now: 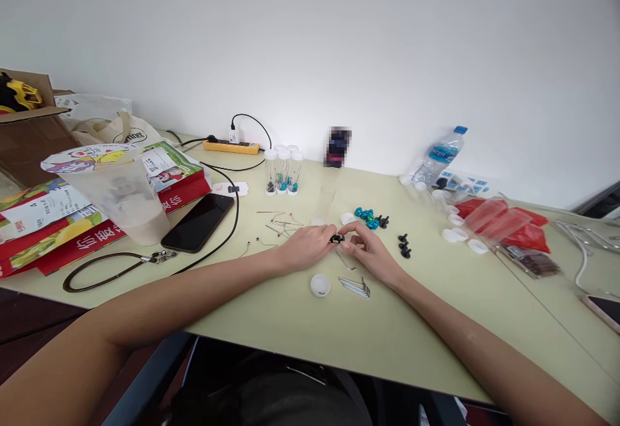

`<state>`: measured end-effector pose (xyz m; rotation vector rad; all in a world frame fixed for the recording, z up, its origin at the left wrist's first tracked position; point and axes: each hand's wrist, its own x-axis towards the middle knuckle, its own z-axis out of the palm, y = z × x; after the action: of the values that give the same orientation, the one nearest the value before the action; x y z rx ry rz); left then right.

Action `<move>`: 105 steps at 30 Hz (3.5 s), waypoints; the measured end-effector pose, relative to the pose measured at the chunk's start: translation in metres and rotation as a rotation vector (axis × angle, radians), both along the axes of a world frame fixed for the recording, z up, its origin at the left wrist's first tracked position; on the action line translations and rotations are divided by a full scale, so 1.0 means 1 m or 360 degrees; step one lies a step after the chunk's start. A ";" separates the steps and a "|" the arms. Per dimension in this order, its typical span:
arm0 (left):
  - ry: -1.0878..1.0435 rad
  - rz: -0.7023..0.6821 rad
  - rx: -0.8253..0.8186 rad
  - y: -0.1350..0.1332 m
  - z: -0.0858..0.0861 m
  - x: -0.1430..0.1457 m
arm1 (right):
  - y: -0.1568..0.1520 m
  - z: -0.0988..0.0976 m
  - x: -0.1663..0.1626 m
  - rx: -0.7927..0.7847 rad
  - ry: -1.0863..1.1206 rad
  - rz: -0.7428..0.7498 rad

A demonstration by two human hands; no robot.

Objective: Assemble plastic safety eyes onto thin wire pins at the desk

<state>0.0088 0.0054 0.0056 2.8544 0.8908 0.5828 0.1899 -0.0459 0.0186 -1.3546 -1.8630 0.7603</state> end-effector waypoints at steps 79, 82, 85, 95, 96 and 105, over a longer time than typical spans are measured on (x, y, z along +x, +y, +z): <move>-0.0100 -0.0012 -0.0039 0.000 0.002 -0.003 | -0.002 -0.008 0.000 0.0001 0.0028 -0.0058; -0.0077 -0.0004 -0.0053 -0.001 0.002 -0.003 | -0.002 -0.009 0.001 -0.0003 -0.0006 -0.0085; -0.0050 0.0001 -0.0025 -0.001 0.002 -0.002 | -0.002 -0.010 0.001 0.0001 -0.0041 -0.0092; -0.0013 -0.0046 0.0060 0.000 0.000 -0.003 | -0.001 -0.010 0.002 -0.0007 -0.0006 -0.0069; -0.0017 -0.0047 0.0071 0.001 -0.001 -0.003 | -0.001 -0.009 0.002 -0.0008 -0.0006 -0.0068; -0.0044 -0.0069 0.0085 0.002 -0.004 -0.003 | -0.001 -0.009 0.002 -0.0040 0.0017 -0.0090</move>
<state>0.0056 0.0074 0.0017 2.8973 0.8187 0.6494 0.1919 -0.0473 0.0096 -1.4104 -1.8047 0.7625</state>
